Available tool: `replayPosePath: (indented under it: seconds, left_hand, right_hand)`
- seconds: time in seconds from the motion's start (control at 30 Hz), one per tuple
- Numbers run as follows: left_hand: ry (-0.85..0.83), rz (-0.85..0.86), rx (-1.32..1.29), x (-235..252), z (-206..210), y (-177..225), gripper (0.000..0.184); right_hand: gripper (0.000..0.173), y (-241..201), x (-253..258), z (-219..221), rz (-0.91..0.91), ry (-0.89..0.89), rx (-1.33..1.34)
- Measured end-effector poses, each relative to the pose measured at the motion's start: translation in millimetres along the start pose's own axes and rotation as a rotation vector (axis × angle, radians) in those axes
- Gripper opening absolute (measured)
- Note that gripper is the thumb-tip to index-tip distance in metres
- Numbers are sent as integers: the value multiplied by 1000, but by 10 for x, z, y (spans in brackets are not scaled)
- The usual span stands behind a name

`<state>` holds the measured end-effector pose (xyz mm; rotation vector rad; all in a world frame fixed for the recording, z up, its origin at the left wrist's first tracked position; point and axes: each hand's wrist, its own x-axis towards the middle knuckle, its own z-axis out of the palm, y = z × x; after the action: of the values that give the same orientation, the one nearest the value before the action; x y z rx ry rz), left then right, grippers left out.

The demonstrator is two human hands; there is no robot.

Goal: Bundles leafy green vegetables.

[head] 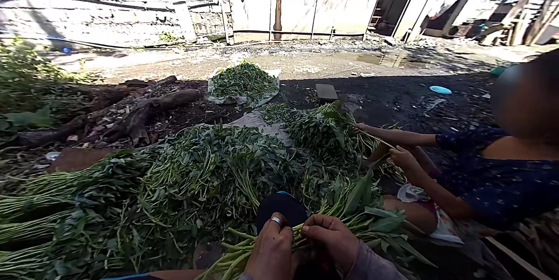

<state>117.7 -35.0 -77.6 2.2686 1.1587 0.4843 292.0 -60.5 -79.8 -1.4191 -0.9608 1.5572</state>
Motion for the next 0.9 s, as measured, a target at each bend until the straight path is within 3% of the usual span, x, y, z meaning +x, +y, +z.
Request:
replayPosePath:
  seconds: [0.13,0.27,0.43,0.63,0.77,0.9]
  left_hand:
    - [120,111,-26,-2,18,-66,14]
    - [279,232,39,39,43,-182,14]
    - [274,286,100,68,79,-182,17]
    - [309,376,122,98,67,-271,11]
    - [212,355,102,148,1,-281,13]
    - [-156,24,102,295,-214,-103,31]
  right_hand:
    - [16,4,-12,-6,-11,11,-2]
    - [16,2,-20,7,-25,2,-39]
    - [14,-34,-8,10,-41,-10,-95]
    - [20,-113,-26,-57,-96,-154,-383]
    - [19,-156,-15,-58,-86,-200,-421]
    - [19,-214,97,-26,-28,-144,-469]
